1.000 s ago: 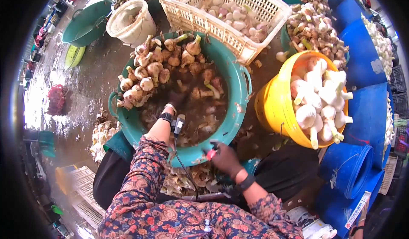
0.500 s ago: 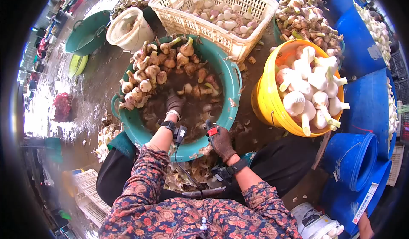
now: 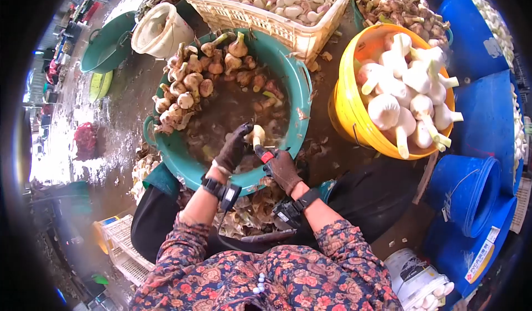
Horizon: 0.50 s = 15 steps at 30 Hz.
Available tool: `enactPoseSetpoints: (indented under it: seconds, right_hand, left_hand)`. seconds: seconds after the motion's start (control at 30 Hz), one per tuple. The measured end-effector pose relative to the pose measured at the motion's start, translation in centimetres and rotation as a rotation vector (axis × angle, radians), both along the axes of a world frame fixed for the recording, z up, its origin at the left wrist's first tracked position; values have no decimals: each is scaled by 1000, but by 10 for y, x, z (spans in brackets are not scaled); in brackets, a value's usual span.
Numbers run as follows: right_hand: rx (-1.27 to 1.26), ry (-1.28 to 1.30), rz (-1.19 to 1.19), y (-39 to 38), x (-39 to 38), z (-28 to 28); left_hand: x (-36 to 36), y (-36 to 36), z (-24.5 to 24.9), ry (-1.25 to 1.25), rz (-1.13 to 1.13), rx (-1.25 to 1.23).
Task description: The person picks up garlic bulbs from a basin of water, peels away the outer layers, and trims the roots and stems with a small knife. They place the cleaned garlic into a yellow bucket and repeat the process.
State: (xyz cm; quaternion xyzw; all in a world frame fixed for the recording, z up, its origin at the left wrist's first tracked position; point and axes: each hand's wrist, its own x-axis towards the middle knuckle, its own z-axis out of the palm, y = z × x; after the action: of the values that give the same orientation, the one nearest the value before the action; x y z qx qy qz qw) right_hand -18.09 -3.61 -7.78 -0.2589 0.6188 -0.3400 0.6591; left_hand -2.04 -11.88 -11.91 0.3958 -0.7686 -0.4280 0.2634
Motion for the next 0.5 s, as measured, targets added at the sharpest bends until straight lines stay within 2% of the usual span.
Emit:
enactPoseSetpoints:
  seconds: [0.07, 0.1, 0.13, 0.2, 0.23, 0.27, 0.33, 0.37, 0.4, 0.47, 0.5]
  right_hand:
    - [-115, -61, -184, -1, 3, 22]
    - [-141, -125, -188, -3, 0, 33]
    - [-154, -136, -179, 0, 0, 36]
    - [-181, -302, -311, -3, -1, 32]
    - [-117, -458, -322, -3, -3, 43]
    - [-130, -464, -314, -3, 0, 47]
    - [-483, -168, -220, 1, 7, 49]
    - [-537, -19, -156, 3, 11, 43]
    - [-543, -20, -155, 6, 11, 37]
    - [-587, 393, -103, 10, 9, 37]
    - [-672, 434, -129, 9, 8, 37]
  left_hand:
    - [-10, 21, 38, 621, 273, 1118]
    - [-8, 27, 41, 592, 288, 1135]
    - [-1, 39, 57, 469, 192, 644]
    - [3, 46, 77, 514, 324, 918]
    - [4, 48, 78, 512, 326, 904]
    - [3, 50, 77, 538, 391, 949]
    - [-2, 56, 86, 570, 459, 984]
    - [-8, 61, 103, 530, 452, 942]
    - [-14, 67, 113, 487, 442, 903]
    - [-24, 78, 117, 423, 462, 820]
    - [-26, 84, 120, 354, 486, 744]
